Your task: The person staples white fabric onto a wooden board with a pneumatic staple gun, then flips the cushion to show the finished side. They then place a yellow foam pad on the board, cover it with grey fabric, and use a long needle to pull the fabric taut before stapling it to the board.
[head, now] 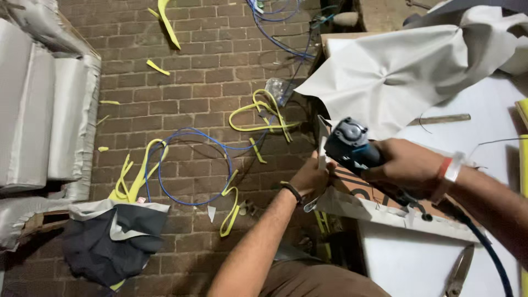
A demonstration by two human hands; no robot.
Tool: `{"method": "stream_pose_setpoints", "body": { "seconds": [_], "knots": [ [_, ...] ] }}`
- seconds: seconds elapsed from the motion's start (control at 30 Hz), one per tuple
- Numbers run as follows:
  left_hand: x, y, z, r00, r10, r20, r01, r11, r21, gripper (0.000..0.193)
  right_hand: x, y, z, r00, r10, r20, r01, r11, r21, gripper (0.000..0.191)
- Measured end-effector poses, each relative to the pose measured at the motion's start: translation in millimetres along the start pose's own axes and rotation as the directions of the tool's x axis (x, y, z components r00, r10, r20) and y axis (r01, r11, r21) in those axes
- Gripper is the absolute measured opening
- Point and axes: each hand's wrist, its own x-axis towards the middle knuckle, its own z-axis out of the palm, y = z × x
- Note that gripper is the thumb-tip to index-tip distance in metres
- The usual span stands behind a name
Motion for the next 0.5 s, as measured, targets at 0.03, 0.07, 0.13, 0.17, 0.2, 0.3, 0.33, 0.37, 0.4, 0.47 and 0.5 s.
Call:
{"method": "stream_pose_setpoints", "body": {
  "seconds": [0.03,0.07,0.13,0.17,0.2,0.3,0.33,0.37,0.4,0.47,0.5],
  "knots": [
    [4,-4,-3,0.998,0.034,0.045,-0.034,0.999,0.008,0.033,7,2,0,0.999,-0.029,-0.013,0.029,0.998,-0.058,0.033],
    [6,-7,-5,0.994,0.066,0.089,-0.067,0.998,0.014,0.038,12,3,0,1.000,-0.009,0.012,0.010,0.997,-0.075,0.034],
    [9,-16,-4,0.987,0.126,0.103,-0.131,0.990,0.050,0.049,20,5,3,0.998,0.027,0.062,-0.020,0.995,-0.102,0.035],
    [13,-18,-4,0.980,0.162,0.112,-0.170,0.983,0.070,0.056,23,6,5,0.998,0.011,0.056,-0.005,0.995,-0.097,0.035],
    [15,-21,-5,0.975,0.190,0.113,-0.200,0.975,0.094,0.059,26,8,7,0.999,-0.006,0.052,0.010,0.996,-0.091,0.035],
    [14,-33,-4,0.977,0.185,0.105,-0.200,0.969,0.145,0.064,35,16,11,0.995,0.044,0.085,-0.038,0.997,-0.071,0.034],
    [13,-36,-2,0.987,0.136,0.086,-0.148,0.977,0.153,0.064,38,18,9,0.992,0.073,0.099,-0.066,0.995,-0.068,0.034],
    [13,-38,-3,0.994,0.083,0.067,-0.093,0.982,0.163,0.063,39,19,8,0.994,0.039,0.102,-0.032,0.997,-0.073,0.033],
    [15,-42,-4,0.986,0.143,0.083,-0.157,0.966,0.207,0.061,42,22,8,0.994,0.006,0.105,0.002,0.997,-0.078,0.032],
    [16,-53,-3,0.961,0.250,0.121,-0.274,0.920,0.280,0.056,43,35,8,0.993,0.023,0.112,-0.014,0.997,-0.077,0.034],
    [16,-59,-3,0.977,0.193,0.090,-0.212,0.927,0.309,0.049,42,44,10,0.991,0.065,0.114,-0.058,0.996,-0.065,0.037]
  ]
}}
